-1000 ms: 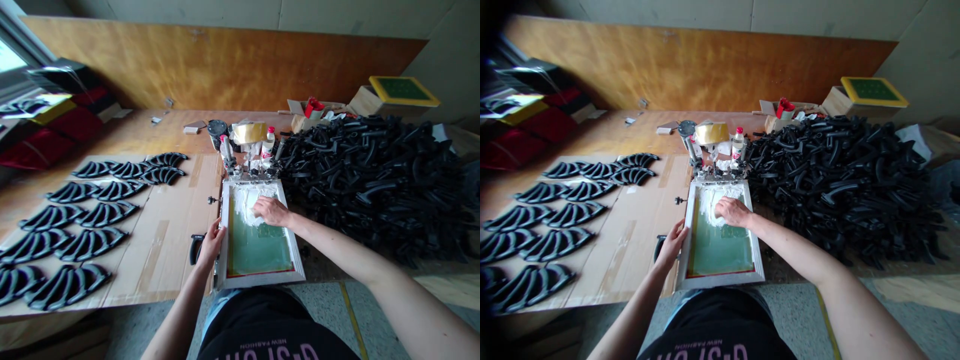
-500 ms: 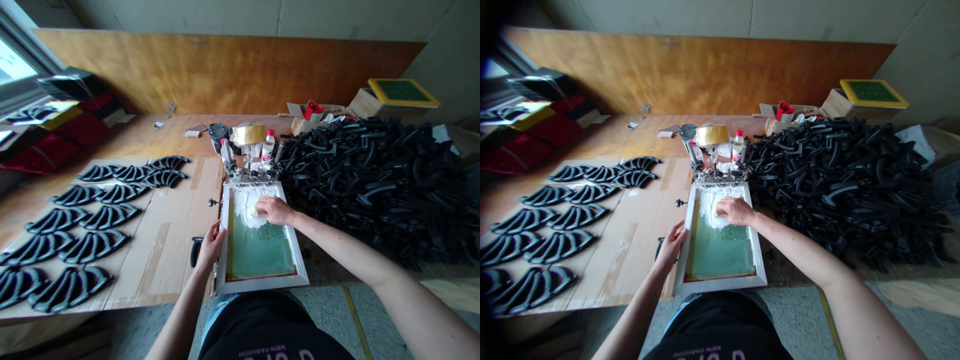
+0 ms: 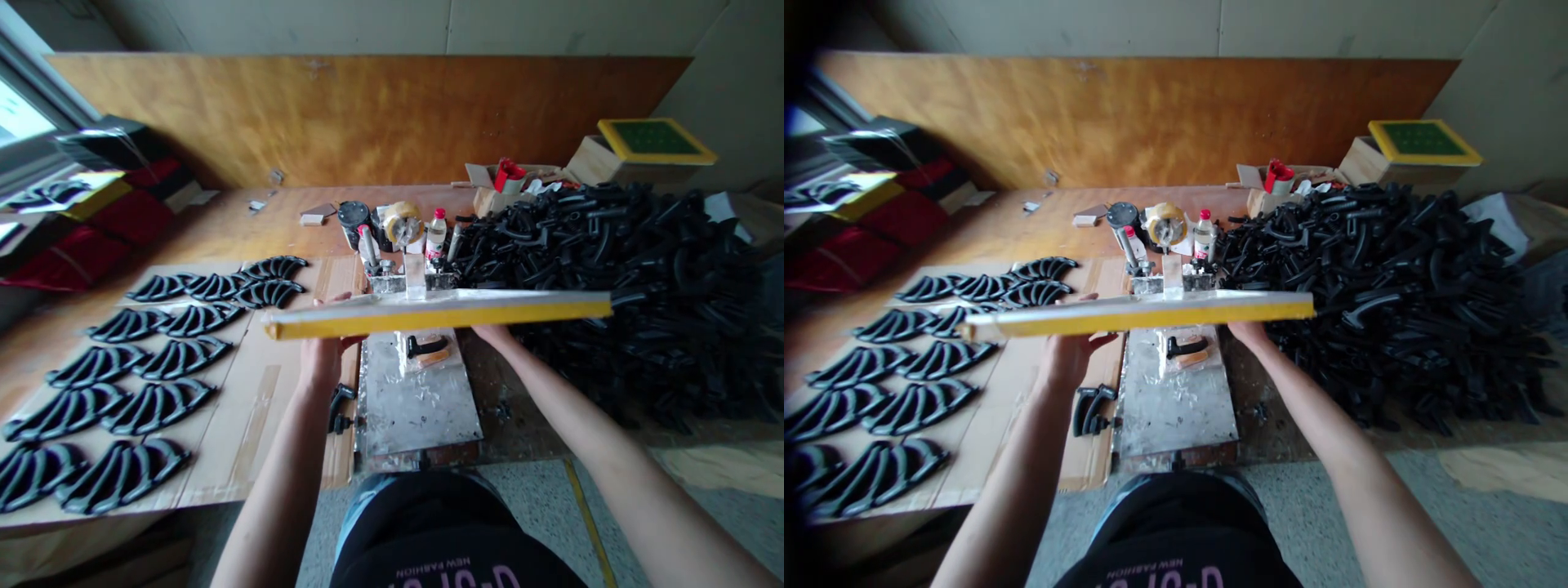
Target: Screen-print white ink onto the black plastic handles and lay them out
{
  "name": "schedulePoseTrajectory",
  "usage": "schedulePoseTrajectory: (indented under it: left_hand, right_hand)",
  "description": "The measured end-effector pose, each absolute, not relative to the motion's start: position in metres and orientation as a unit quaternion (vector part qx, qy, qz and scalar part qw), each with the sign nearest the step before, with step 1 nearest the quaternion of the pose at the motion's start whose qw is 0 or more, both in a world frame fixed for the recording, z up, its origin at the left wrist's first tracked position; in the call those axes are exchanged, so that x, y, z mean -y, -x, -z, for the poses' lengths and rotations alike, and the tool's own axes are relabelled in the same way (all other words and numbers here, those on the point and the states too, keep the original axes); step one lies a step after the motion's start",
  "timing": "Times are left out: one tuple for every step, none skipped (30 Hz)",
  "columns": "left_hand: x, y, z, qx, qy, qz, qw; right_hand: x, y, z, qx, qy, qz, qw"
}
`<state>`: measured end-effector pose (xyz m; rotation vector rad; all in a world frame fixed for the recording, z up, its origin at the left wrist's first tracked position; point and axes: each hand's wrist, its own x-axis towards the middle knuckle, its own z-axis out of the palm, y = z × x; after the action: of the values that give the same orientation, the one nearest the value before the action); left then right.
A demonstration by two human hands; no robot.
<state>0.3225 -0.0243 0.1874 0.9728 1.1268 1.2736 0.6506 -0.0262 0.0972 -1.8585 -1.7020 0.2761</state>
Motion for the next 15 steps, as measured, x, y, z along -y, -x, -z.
schedulePoseTrajectory:
  left_hand:
    - [0.021,-0.326,-0.188,-0.474,-0.402,-0.551,0.558]
    - [0.021,-0.330,-0.186,-0.475,-0.387,-0.559,0.558]
    - [0.025,-0.335,-0.181,-0.480,-0.370,-0.565,0.560]
    - [0.034,-0.340,-0.174,-0.486,-0.354,-0.561,0.569]
    - [0.045,-0.347,-0.163,-0.492,-0.338,-0.539,0.594]
    - [0.060,-0.354,-0.151,-0.501,-0.321,-0.499,0.630]
    - [0.075,-0.361,-0.139,-0.508,-0.303,-0.440,0.676]
    - [0.091,-0.368,-0.126,-0.509,-0.285,-0.380,0.717]
    - [0.104,-0.373,-0.114,-0.506,-0.265,-0.343,0.745]
    - [0.115,-0.374,-0.103,-0.508,-0.245,-0.319,0.762]
    - [0.123,-0.371,-0.093,-0.515,-0.230,-0.313,0.764]
    - [0.126,-0.362,-0.084,-0.531,-0.222,-0.316,0.755]
    - [0.126,-0.348,-0.076,-0.555,-0.224,-0.321,0.734]
    - [0.123,-0.328,-0.067,-0.590,-0.236,-0.322,0.701]
    - [0.119,-0.303,-0.058,-0.628,-0.258,-0.321,0.660]
  right_hand:
    - [0.035,-0.641,-0.086,0.673,0.675,-0.110,0.281]
    - [0.043,-0.629,-0.077,0.707,0.651,-0.109,0.256]
    - [0.050,-0.617,-0.071,0.737,0.628,-0.107,0.228]
    - [0.057,-0.603,-0.069,0.759,0.610,-0.102,0.203]
    - [0.063,-0.590,-0.069,0.769,0.604,-0.095,0.187]
    - [0.070,-0.577,-0.071,0.767,0.608,-0.088,0.184]
    - [0.078,-0.564,-0.074,0.762,0.614,-0.080,0.191]
    - [0.086,-0.552,-0.077,0.763,0.609,-0.074,0.203]
    - [0.094,-0.541,-0.080,0.774,0.591,-0.073,0.216]
    - [0.101,-0.532,-0.081,0.797,0.555,-0.079,0.224]
    - [0.107,-0.528,-0.081,0.826,0.508,-0.093,0.226]
    - [0.110,-0.530,-0.079,0.846,0.473,-0.107,0.222]
    - [0.110,-0.537,-0.076,0.852,0.463,-0.116,0.214]
    - [0.107,-0.551,-0.073,0.842,0.488,-0.115,0.199]
    - [0.102,-0.571,-0.069,0.813,0.545,-0.103,0.178]
